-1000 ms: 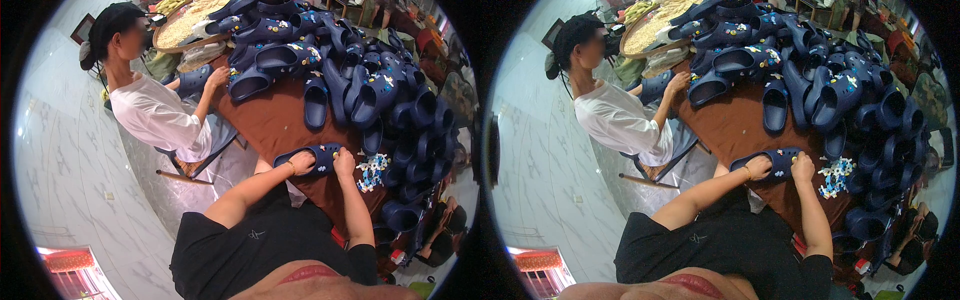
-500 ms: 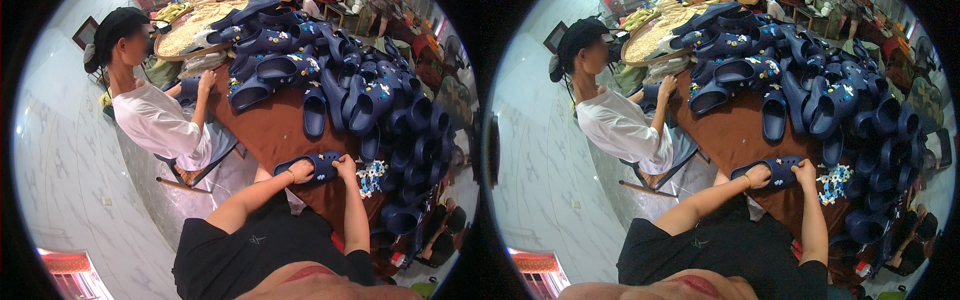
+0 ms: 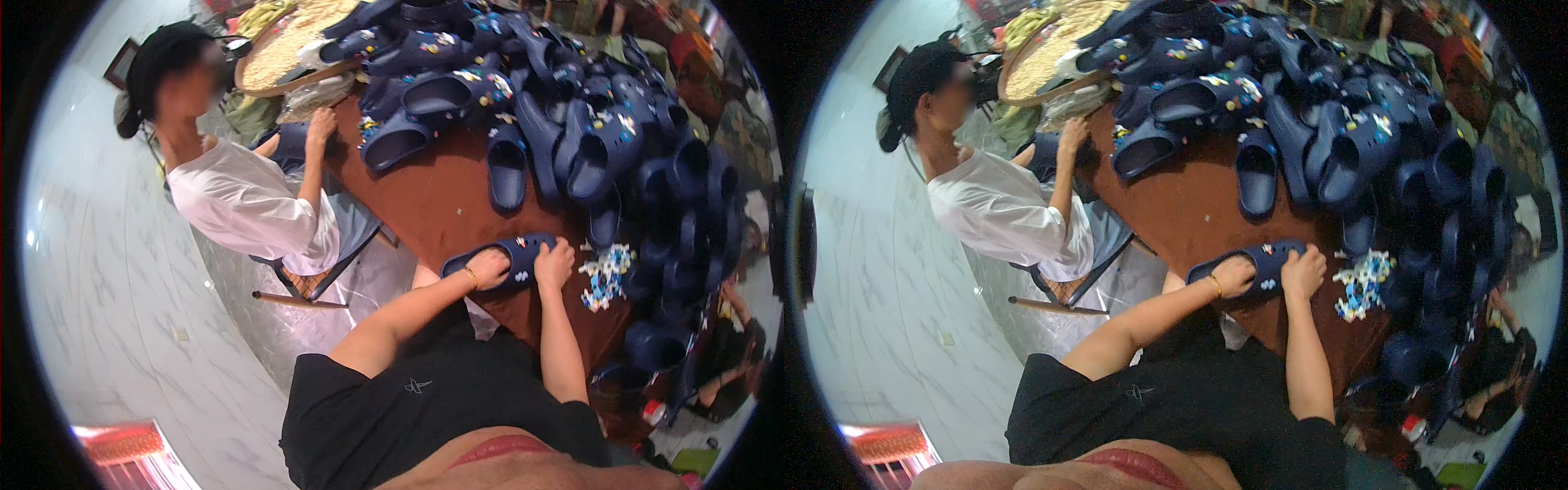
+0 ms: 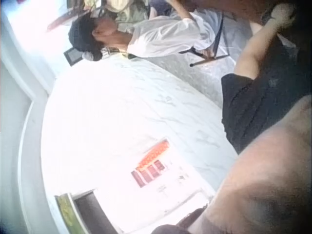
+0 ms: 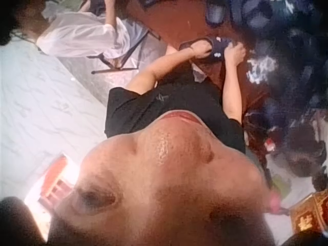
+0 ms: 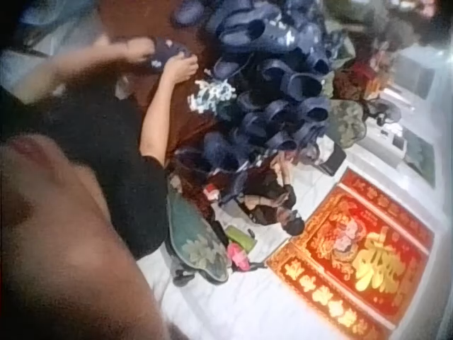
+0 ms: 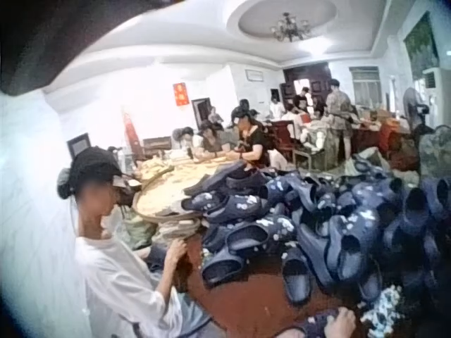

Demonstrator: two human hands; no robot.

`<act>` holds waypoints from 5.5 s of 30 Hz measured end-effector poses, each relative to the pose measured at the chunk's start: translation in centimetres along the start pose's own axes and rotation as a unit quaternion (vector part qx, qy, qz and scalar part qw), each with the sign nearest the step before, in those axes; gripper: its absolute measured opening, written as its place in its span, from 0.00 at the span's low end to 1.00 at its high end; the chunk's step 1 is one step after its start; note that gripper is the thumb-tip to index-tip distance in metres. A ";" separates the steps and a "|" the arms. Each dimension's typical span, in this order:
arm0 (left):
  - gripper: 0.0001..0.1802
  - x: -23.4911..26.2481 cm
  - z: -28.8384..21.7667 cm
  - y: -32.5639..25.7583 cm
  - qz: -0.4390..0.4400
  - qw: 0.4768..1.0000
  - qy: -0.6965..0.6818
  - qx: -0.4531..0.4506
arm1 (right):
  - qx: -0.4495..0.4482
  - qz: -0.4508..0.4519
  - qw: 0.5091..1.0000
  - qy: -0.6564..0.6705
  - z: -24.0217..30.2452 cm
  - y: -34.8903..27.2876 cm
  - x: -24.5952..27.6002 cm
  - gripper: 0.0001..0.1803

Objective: Attaching decorative charms to blue clog-style shoes.

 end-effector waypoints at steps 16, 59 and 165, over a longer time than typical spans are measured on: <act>0.11 0.1 0.8 -0.6 0.005 0.998 0.059 0.005 | 0.200 0.034 0.959 0.197 -1.3 1.0 0.1 0.21; 0.19 4.3 -23.8 13.1 0.018 0.930 -0.187 -0.317 | 0.014 -0.035 0.729 0.684 -13.8 -6.3 15.8 0.26; 0.27 -8.6 4.9 0.0 0.068 0.995 -0.023 0.064 | 0.148 0.129 0.980 0.018 2.1 -0.9 0.6 0.10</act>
Point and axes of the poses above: each hand's wrist, its own y-axis towards the middle knuckle, its own x-axis out of the back of the hand, z = x × y, the point moved 6 cm from there along y, towards the middle knuckle, and after that the axes turned 13 degrees about -x, right-handed, at the moved point
